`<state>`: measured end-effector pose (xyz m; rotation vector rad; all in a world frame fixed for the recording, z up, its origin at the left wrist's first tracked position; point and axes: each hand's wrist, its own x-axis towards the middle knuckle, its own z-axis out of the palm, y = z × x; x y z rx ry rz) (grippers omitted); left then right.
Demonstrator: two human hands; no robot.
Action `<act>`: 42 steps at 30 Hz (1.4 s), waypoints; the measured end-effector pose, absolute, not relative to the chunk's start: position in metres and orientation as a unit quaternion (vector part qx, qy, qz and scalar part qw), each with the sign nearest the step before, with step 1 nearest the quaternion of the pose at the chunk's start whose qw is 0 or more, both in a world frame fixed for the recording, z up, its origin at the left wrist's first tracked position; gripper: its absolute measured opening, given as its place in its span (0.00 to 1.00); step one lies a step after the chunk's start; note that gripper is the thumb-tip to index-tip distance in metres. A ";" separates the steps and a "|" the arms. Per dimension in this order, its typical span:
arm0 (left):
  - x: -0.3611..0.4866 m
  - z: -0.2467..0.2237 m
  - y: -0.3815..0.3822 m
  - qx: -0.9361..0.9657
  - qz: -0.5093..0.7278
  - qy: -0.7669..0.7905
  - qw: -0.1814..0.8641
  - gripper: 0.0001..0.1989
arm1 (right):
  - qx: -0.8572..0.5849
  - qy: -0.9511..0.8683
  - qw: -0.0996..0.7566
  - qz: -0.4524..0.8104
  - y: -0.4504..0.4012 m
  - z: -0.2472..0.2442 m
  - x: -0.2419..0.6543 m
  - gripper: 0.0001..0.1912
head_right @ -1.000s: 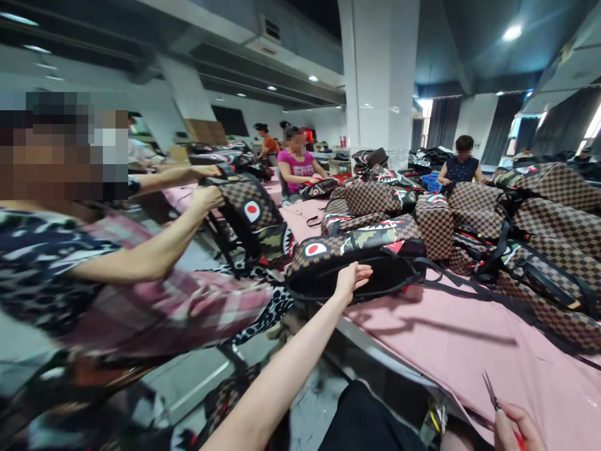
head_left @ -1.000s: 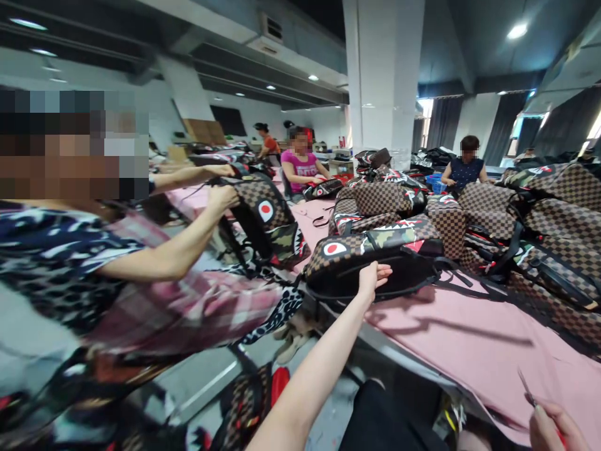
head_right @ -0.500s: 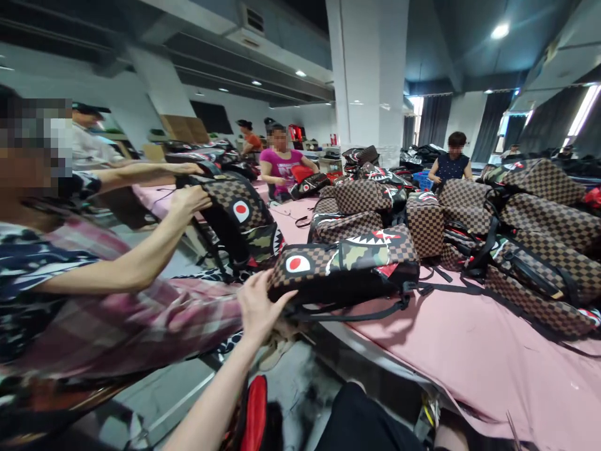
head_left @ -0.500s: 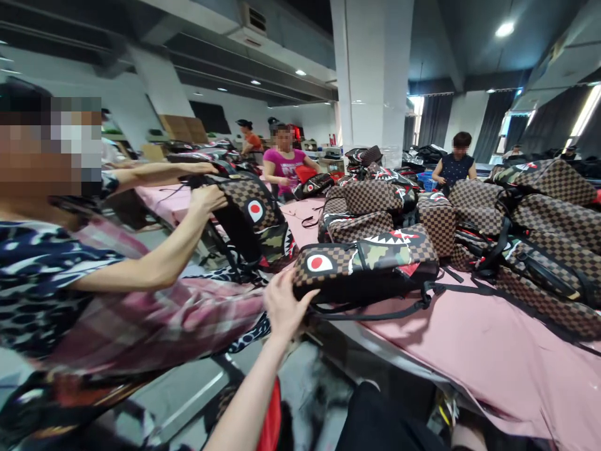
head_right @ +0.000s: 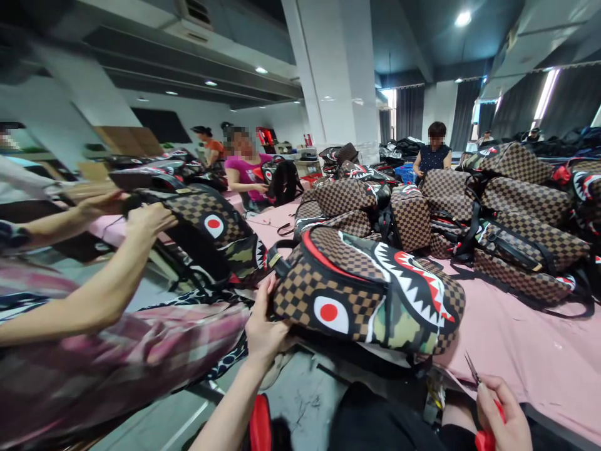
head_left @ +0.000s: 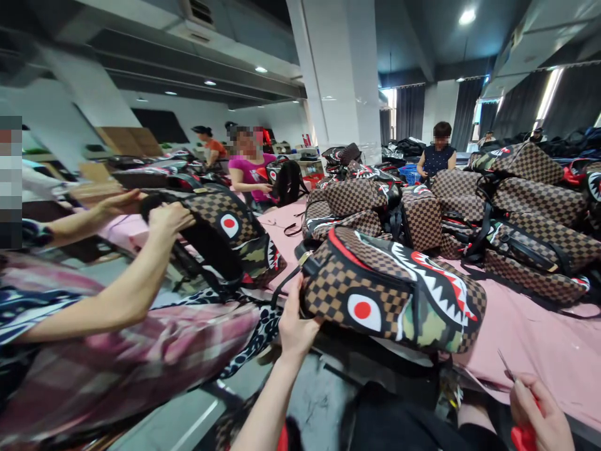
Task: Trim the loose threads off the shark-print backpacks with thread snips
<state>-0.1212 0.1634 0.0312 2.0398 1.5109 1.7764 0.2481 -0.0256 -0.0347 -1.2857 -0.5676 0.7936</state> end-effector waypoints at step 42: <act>0.135 0.216 0.129 0.862 0.440 0.252 0.022 0.10 | -0.584 -0.613 0.529 -0.065 0.032 0.166 0.282 0.09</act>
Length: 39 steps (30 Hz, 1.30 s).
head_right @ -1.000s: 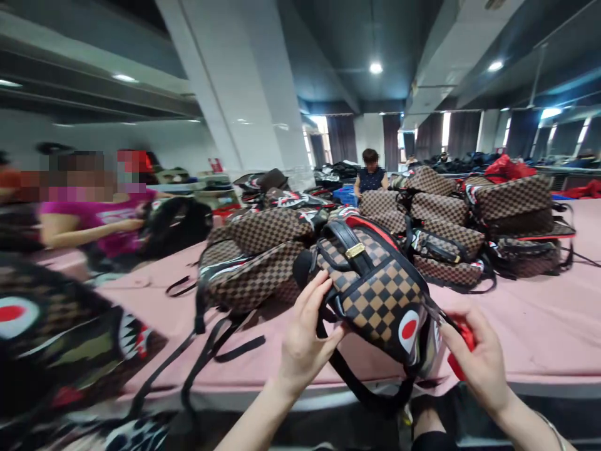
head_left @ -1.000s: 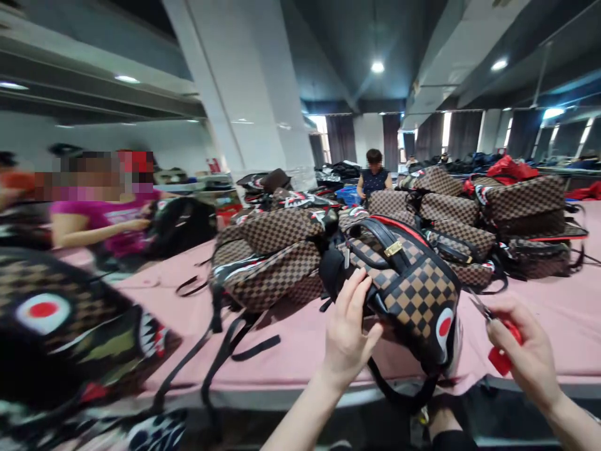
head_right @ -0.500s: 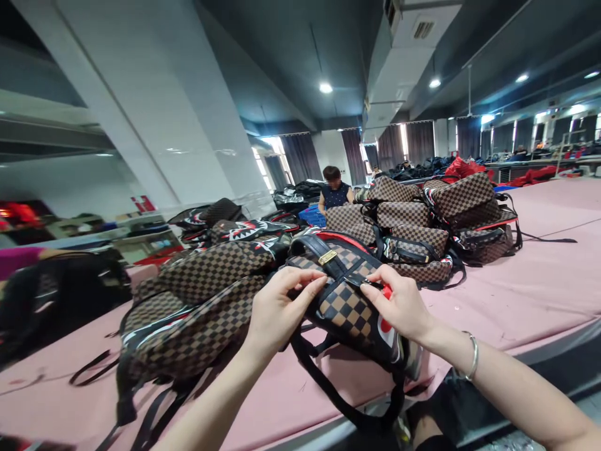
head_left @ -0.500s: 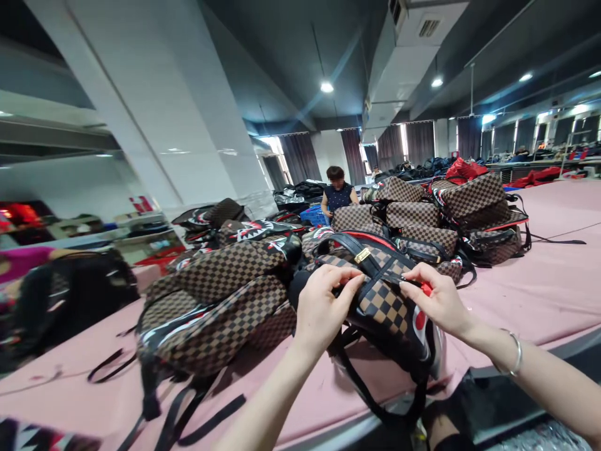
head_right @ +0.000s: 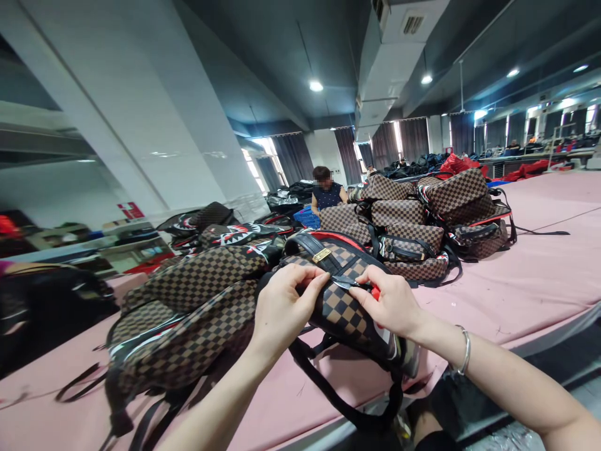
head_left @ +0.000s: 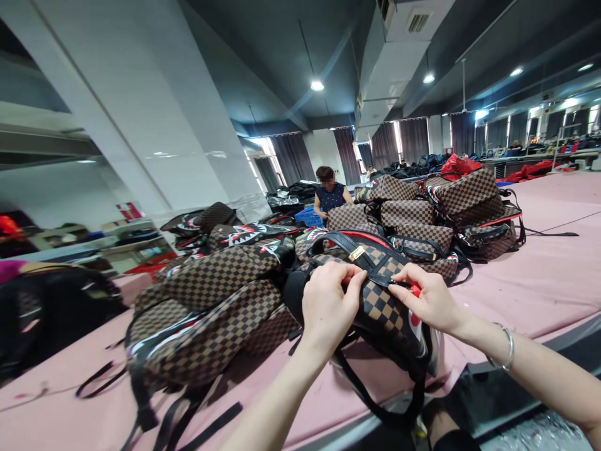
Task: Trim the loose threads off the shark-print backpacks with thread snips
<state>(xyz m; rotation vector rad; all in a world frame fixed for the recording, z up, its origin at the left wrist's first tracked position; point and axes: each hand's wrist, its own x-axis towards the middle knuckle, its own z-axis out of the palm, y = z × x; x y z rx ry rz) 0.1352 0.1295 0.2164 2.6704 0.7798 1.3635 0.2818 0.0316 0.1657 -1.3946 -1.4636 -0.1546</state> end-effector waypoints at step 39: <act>0.141 0.143 0.127 0.899 0.431 0.070 0.039 0.21 | -0.634 -0.320 0.692 -0.130 0.046 0.123 0.441 0.20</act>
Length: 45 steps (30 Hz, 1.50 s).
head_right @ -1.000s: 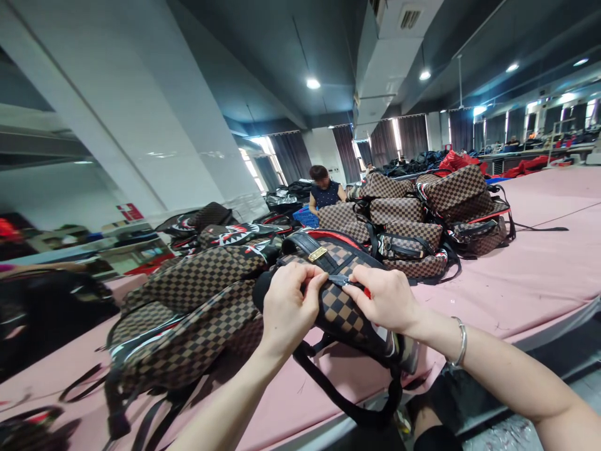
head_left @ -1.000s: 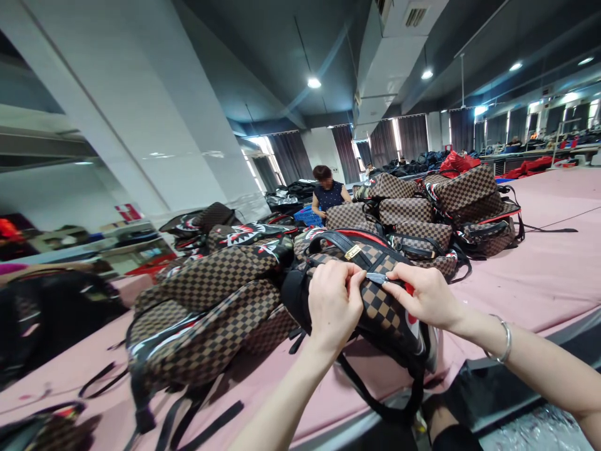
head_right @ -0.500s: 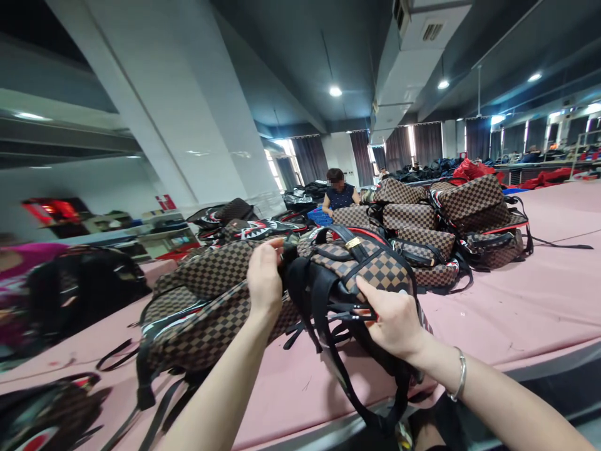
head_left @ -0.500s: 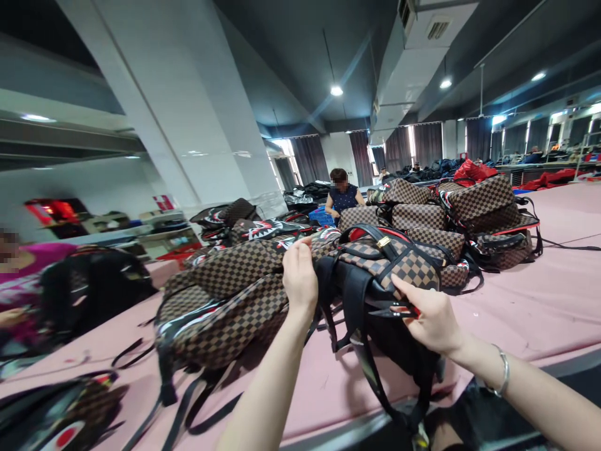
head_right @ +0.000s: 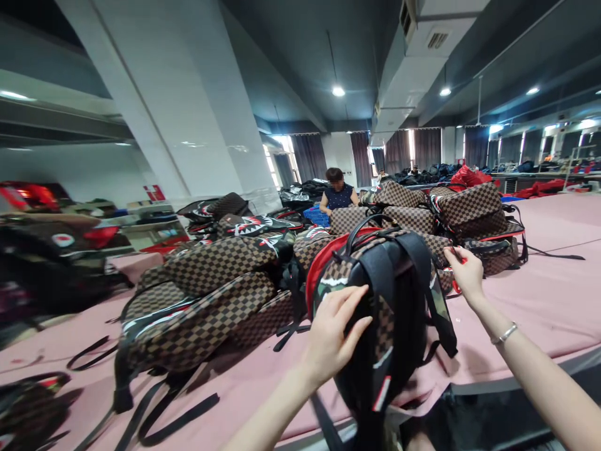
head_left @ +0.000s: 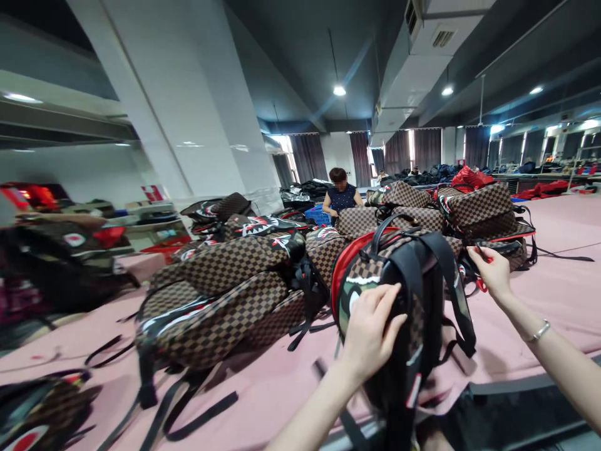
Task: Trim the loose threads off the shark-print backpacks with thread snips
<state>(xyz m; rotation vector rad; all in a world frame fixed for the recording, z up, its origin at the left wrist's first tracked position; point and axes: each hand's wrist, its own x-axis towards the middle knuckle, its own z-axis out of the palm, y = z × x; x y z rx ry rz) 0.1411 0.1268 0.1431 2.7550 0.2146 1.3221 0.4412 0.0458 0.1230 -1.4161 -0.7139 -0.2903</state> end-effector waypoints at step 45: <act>0.150 0.191 0.172 0.841 0.511 0.155 -0.090 0.08 | -0.696 -0.657 0.189 -0.220 0.042 0.245 0.287 0.09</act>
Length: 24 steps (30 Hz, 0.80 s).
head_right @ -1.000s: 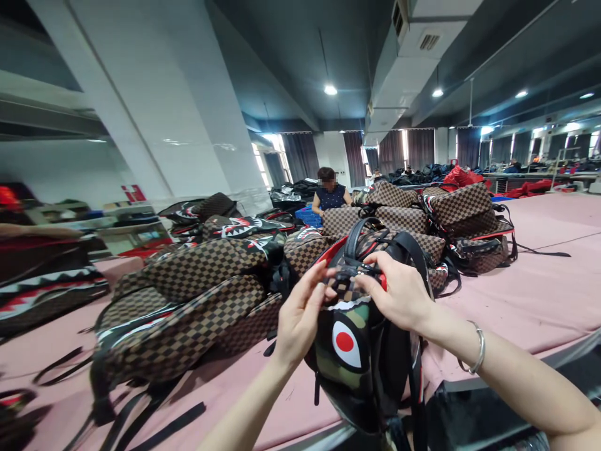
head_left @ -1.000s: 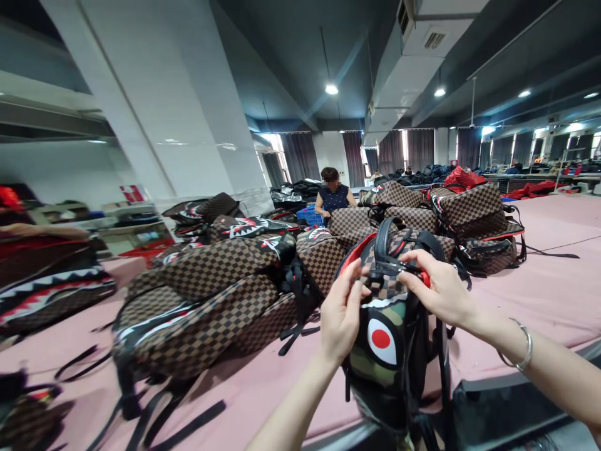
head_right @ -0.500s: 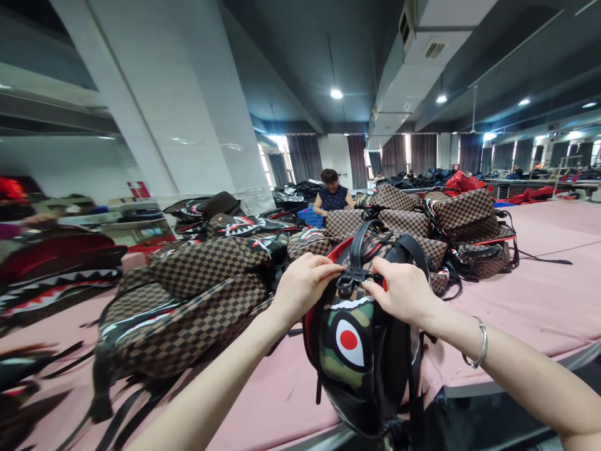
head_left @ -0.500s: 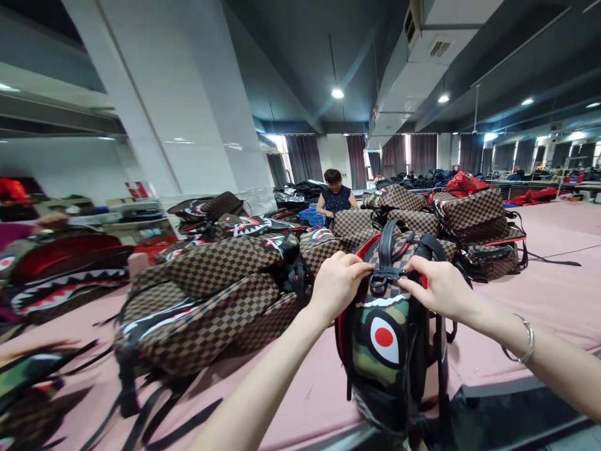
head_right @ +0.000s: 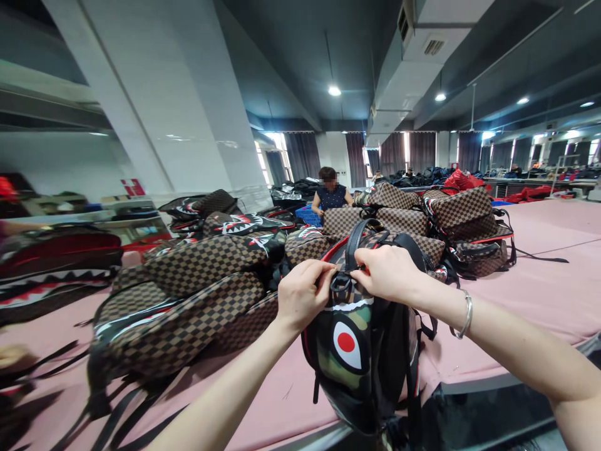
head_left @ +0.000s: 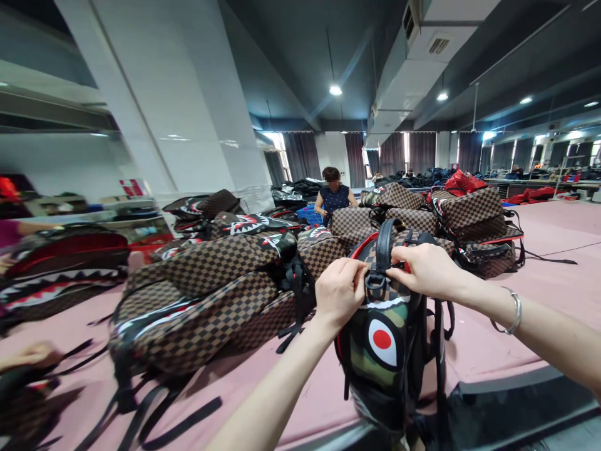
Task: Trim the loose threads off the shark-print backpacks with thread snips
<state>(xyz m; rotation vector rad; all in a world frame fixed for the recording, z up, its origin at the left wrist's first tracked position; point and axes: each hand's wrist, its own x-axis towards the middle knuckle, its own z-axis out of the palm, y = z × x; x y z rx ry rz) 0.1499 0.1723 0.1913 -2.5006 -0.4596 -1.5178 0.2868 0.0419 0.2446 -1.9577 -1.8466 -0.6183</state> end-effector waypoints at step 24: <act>0.138 0.195 0.176 -0.829 -0.499 -0.249 0.034 0.10 | -0.697 -0.656 0.191 -0.216 0.043 0.244 0.286 0.12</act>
